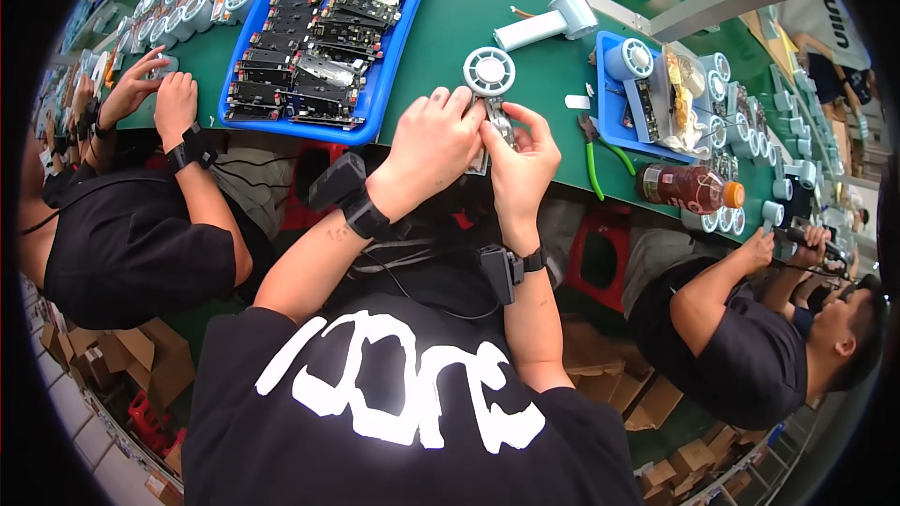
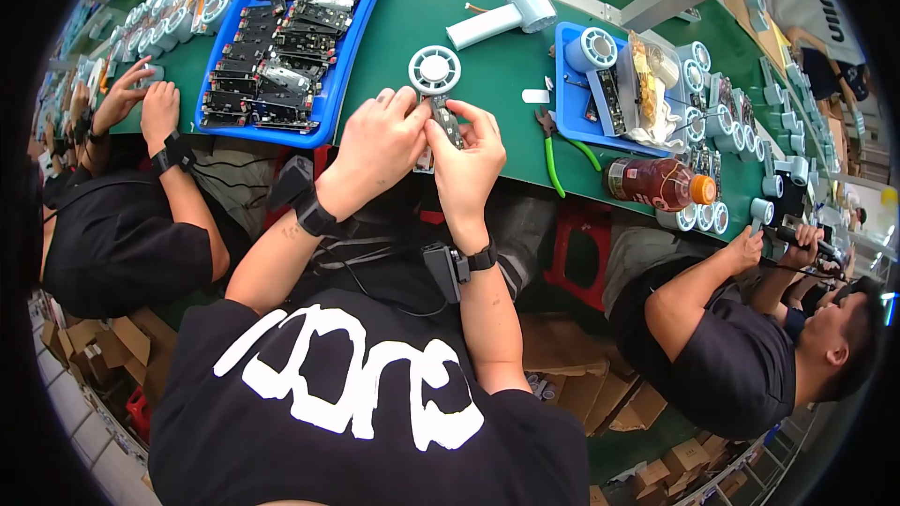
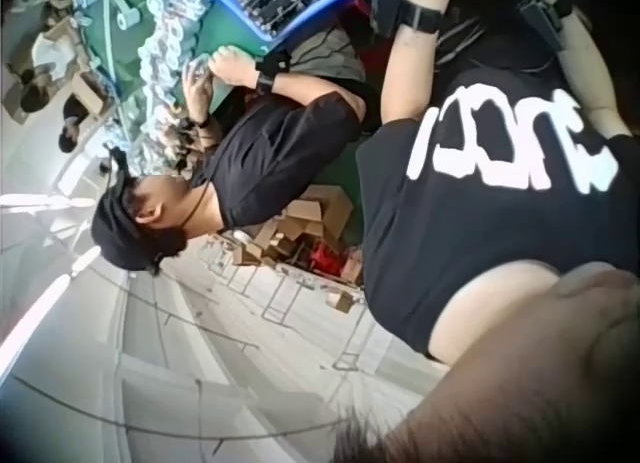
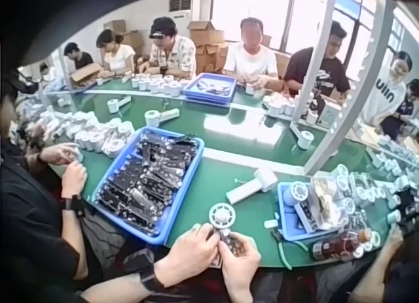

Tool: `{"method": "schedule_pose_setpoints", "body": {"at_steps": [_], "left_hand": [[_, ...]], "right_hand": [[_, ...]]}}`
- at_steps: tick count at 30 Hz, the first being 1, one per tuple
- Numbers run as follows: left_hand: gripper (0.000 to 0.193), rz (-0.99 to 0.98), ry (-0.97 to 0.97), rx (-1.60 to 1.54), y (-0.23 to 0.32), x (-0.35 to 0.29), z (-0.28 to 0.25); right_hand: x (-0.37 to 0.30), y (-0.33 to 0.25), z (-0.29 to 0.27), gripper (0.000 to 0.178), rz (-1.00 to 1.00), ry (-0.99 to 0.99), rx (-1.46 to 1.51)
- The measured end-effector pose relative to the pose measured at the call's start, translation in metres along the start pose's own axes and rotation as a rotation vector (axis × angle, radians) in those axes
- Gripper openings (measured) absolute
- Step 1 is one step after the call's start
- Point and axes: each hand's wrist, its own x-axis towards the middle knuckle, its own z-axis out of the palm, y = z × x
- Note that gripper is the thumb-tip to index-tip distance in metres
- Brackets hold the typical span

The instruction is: Assembling small electronic components by connecting flexible circuit cables to small fan modules on a production line.

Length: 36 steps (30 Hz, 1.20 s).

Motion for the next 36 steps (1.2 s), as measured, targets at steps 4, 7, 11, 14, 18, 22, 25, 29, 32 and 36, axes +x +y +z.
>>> {"method": "schedule_pose_setpoints", "body": {"at_steps": [4, 7, 11, 14, 18, 22, 25, 29, 32, 36], "left_hand": [[0.022, -0.052, 0.237, -0.292, 0.001, -0.013, 0.024], [0.032, -0.379, 0.255, -0.79, 0.002, -0.024, 0.026], [0.039, -0.318, 0.238, -0.722, 0.0, -0.023, 0.023], [0.04, -0.256, 0.234, -0.584, 0.001, -0.021, 0.022], [0.04, -0.197, 0.239, -0.556, -0.005, -0.021, 0.025], [0.037, -0.187, 0.271, -0.617, -0.008, -0.028, 0.032], [0.037, -0.182, 0.297, -0.654, -0.011, -0.032, 0.036], [0.037, -0.166, 0.32, -0.714, -0.015, -0.033, 0.037], [0.037, -0.152, 0.317, -0.769, -0.02, -0.03, 0.034], [0.037, -0.265, 0.197, -0.956, -0.024, -0.03, 0.03]], "right_hand": [[0.001, -0.002, 0.004, 0.029, -0.183, 0.059, -0.264], [-0.003, -0.004, 0.006, 0.028, -0.295, 0.051, -0.458], [-0.007, -0.007, 0.01, 0.027, -0.317, 0.084, -0.492], [-0.007, -0.005, 0.012, 0.027, -0.31, 0.105, -0.534], [-0.008, -0.005, 0.017, 0.024, -0.364, 0.119, -0.626], [-0.012, -0.005, 0.026, 0.024, -0.397, 0.114, -0.708], [-0.014, -0.006, 0.031, 0.024, -0.371, 0.112, -0.729], [-0.015, -0.007, 0.034, 0.025, -0.296, 0.117, -0.73], [-0.015, -0.011, 0.039, 0.025, -0.258, 0.132, -0.745], [-0.016, -0.015, 0.043, 0.024, -0.174, 0.143, -0.709]]}}
